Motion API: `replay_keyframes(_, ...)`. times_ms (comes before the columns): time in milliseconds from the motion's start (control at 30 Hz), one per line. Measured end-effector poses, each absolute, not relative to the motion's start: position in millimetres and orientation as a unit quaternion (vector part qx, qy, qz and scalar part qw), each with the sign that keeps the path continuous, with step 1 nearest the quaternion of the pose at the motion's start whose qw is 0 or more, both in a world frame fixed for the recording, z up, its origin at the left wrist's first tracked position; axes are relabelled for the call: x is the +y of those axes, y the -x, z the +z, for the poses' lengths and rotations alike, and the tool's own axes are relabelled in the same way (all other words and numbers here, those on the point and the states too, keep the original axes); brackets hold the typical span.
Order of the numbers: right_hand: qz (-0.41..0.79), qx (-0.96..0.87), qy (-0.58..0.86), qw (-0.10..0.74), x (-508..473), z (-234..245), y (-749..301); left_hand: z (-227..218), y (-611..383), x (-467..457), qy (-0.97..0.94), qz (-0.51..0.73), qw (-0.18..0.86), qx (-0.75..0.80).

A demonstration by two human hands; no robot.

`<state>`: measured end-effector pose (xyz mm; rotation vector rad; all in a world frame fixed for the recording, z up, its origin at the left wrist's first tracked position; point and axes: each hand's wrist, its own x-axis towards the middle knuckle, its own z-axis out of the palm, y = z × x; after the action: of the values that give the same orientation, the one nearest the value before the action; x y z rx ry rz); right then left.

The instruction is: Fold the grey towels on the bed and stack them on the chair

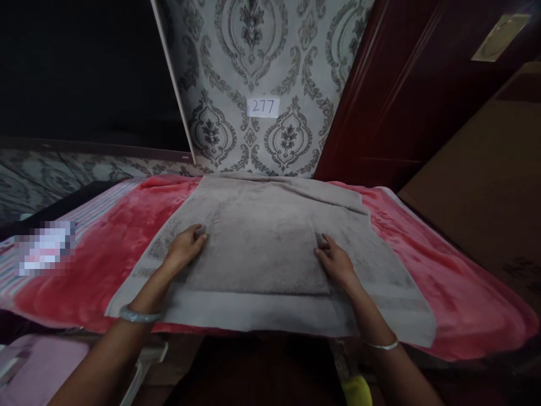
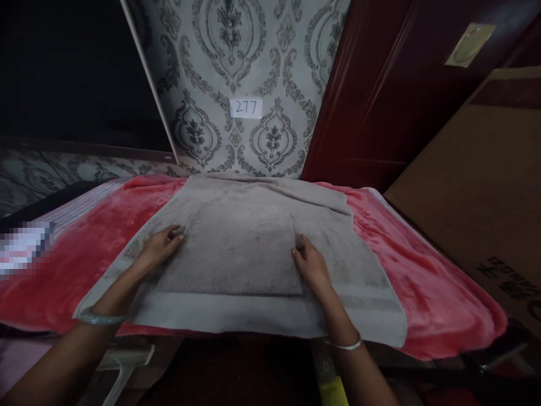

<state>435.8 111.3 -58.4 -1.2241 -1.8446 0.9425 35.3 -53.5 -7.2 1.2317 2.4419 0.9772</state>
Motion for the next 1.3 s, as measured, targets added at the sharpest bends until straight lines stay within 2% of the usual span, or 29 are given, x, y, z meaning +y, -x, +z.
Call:
replay_keyframes(133, 0.2, -0.814, 0.43, 0.336, 109, -30, -390, 11, -55, -20, -0.546, 0.25, 0.004, 0.799)
replay_keyframes(267, 0.149, -0.885, 0.371, 0.239, 90, -16, -314, 9, -87, 20, -0.612, 0.178, -0.002, 0.771)
replay_keyframes(433, 0.112, -0.915, 0.367, 0.125, 66, -29, -281, -11, -103, 28, -0.617, 0.104, -0.02, 0.78)
replay_keyframes(633, 0.11, -0.914, 0.372, 0.12, 68, -33, -298, -18, -97, 25, -0.621, 0.091, -0.022, 0.778)
replay_keyframes(933, 0.095, -0.867, 0.473, 0.122, 93, -49, -367, -21, -97, 28, -0.62, 0.119, -0.02, 0.776)
replay_keyframes(1100, 0.127, -0.843, 0.509, 0.121, 100, -60, -393, -19, -100, 26, -0.62, 0.116, -0.014, 0.776)
replay_keyframes(1300, 0.115, -0.844, 0.499, 0.158, 111, -40, -374, -21, -98, 24, -0.615, 0.146, -0.003, 0.775)
